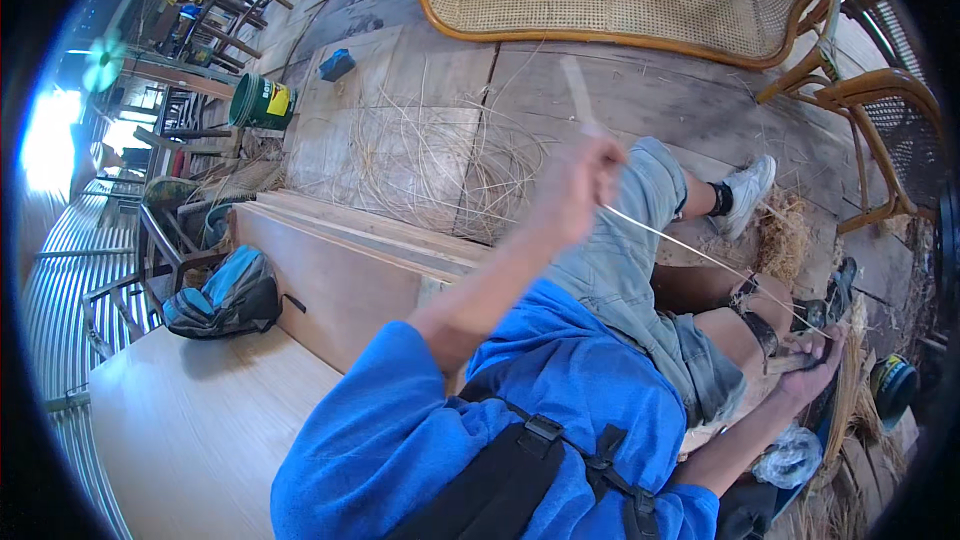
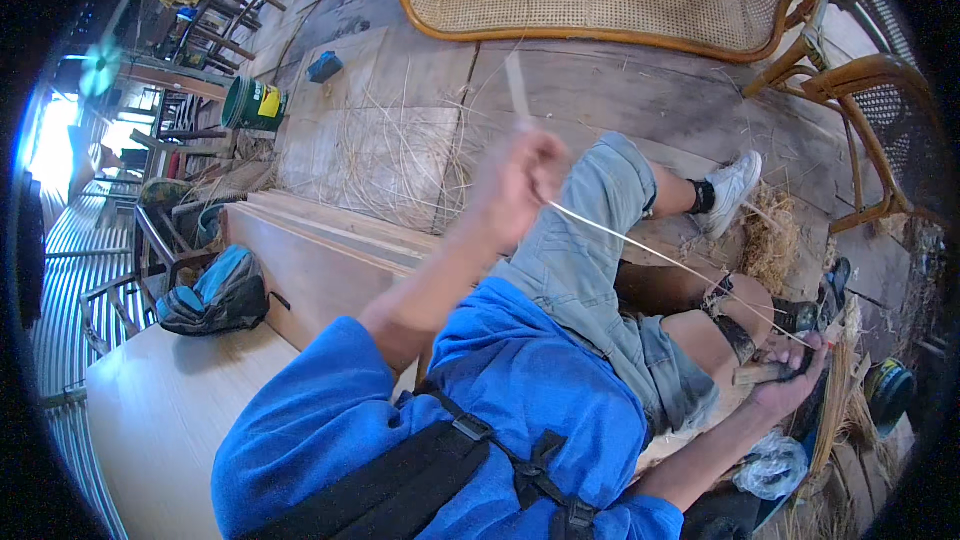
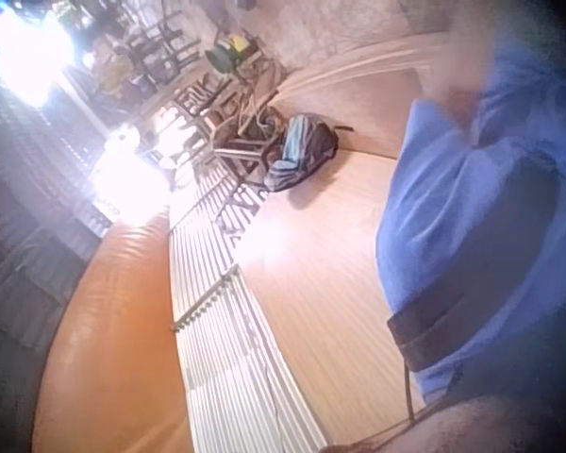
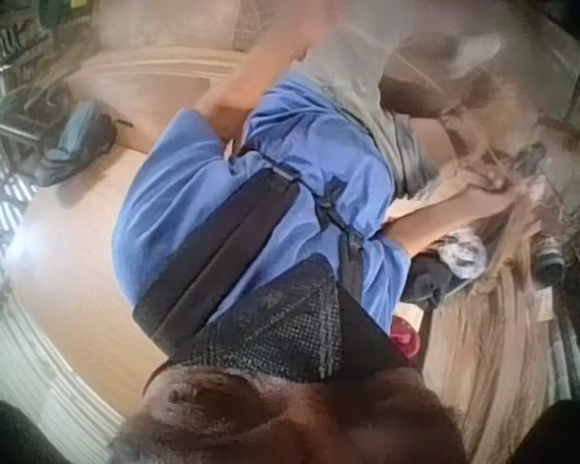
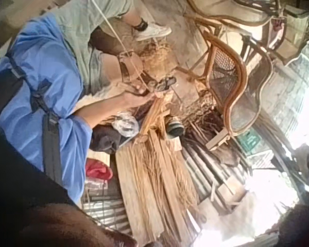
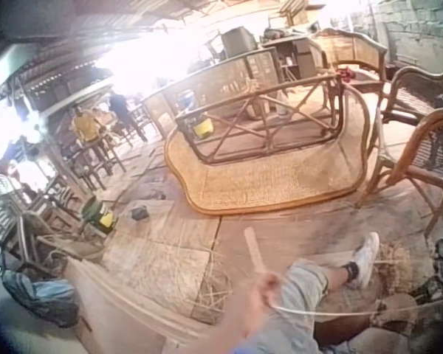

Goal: The recorder uses a small knife to shave and smooth thin strips of wood or bamboo for weaving.

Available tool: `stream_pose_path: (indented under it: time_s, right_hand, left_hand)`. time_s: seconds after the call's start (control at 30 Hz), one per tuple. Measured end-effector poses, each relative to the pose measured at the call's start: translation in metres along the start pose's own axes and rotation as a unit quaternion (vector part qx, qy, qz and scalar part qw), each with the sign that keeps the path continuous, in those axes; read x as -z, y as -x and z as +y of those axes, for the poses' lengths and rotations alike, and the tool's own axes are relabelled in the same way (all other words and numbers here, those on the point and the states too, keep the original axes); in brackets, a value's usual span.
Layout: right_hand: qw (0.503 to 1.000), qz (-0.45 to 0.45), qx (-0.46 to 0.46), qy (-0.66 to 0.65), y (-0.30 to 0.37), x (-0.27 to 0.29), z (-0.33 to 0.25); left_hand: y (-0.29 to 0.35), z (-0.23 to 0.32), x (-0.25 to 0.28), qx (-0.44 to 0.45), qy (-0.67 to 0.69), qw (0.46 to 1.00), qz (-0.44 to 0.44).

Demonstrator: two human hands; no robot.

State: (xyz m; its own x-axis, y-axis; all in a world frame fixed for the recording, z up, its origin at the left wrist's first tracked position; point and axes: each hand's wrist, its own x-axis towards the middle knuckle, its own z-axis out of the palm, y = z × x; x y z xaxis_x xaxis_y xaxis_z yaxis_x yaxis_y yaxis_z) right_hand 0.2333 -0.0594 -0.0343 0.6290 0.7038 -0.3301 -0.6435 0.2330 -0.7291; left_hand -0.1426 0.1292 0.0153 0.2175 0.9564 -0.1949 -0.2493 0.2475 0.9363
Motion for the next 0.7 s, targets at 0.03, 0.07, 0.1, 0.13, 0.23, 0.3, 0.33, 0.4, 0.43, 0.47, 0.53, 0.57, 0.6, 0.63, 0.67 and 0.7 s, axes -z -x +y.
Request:
stream_pose_path:
  time_s: [0.03, 0.07, 0.1, 0.13, 0.23, 0.3, 0.33, 0.4, 0.43, 0.47, 0.53, 0.57, 0.6, 0.63, 0.67, 0.7]
  right_hand:
    - [0.999, -0.028, -0.004, -0.047, -0.007, 0.011, -0.005]
    - [0.999, -0.026, 0.001, -0.046, -0.005, 0.004, -0.006]
    - [1.000, 0.007, 0.002, 0.011, -0.002, -0.017, -0.001]
    - [0.998, 0.033, -0.006, 0.060, -0.005, -0.040, 0.015]
    - [0.988, 0.003, -0.143, 0.059, 0.004, -0.081, 0.052]
    - [0.984, -0.036, -0.170, 0.036, 0.031, -0.140, 0.074]
    - [0.979, -0.081, -0.182, 0.036, 0.038, -0.156, 0.087]
    - [0.969, -0.167, -0.183, 0.010, 0.044, -0.169, 0.098]
    - [0.971, -0.169, -0.168, 0.008, 0.047, -0.176, 0.092]
    - [0.974, -0.168, -0.150, 0.006, 0.047, -0.178, 0.083]
    - [0.980, -0.146, -0.131, -0.002, 0.030, -0.162, 0.071]
    - [0.983, -0.129, -0.127, -0.009, 0.019, -0.148, 0.064]
    - [0.991, -0.080, -0.106, -0.002, 0.004, -0.130, 0.051]
    - [0.997, -0.012, -0.058, 0.038, -0.019, -0.097, 0.040]
    - [0.999, 0.033, -0.009, 0.029, -0.031, -0.080, 0.024]
    - [0.995, 0.080, 0.024, 0.049, -0.046, -0.049, 0.007]
  left_hand:
    - [-0.012, 0.003, 0.029, -0.003, -0.097, 0.994, 0.053]
    - [-0.022, 0.003, 0.051, -0.006, -0.192, 0.976, 0.102]
    - [-0.025, 0.002, 0.075, -0.038, -0.422, 0.898, 0.118]
    - [-0.026, 0.005, 0.094, -0.070, -0.632, 0.759, 0.139]
    - [-0.023, 0.019, 0.073, -0.244, -0.681, 0.628, 0.288]
    - [-0.017, 0.033, 0.027, -0.353, -0.596, 0.679, 0.241]
    - [-0.010, 0.032, 0.004, -0.341, -0.575, 0.733, 0.125]
    - [-0.001, 0.032, -0.055, -0.211, -0.444, 0.856, -0.159]
    - [0.003, 0.036, -0.077, -0.086, -0.328, 0.888, -0.310]
    - [0.005, 0.032, -0.081, -0.091, -0.326, 0.884, -0.322]
    - [0.001, 0.013, -0.085, -0.086, -0.399, 0.847, -0.339]
    - [0.000, 0.008, -0.066, -0.080, -0.437, 0.833, -0.329]
    - [-0.007, 0.000, -0.046, -0.189, -0.488, 0.782, -0.338]
    - [-0.005, 0.016, -0.038, -0.108, -0.565, 0.762, -0.297]
    - [-0.011, 0.014, -0.012, -0.045, -0.596, 0.773, -0.214]
    - [-0.023, 0.025, -0.001, 0.090, -0.663, 0.726, -0.158]
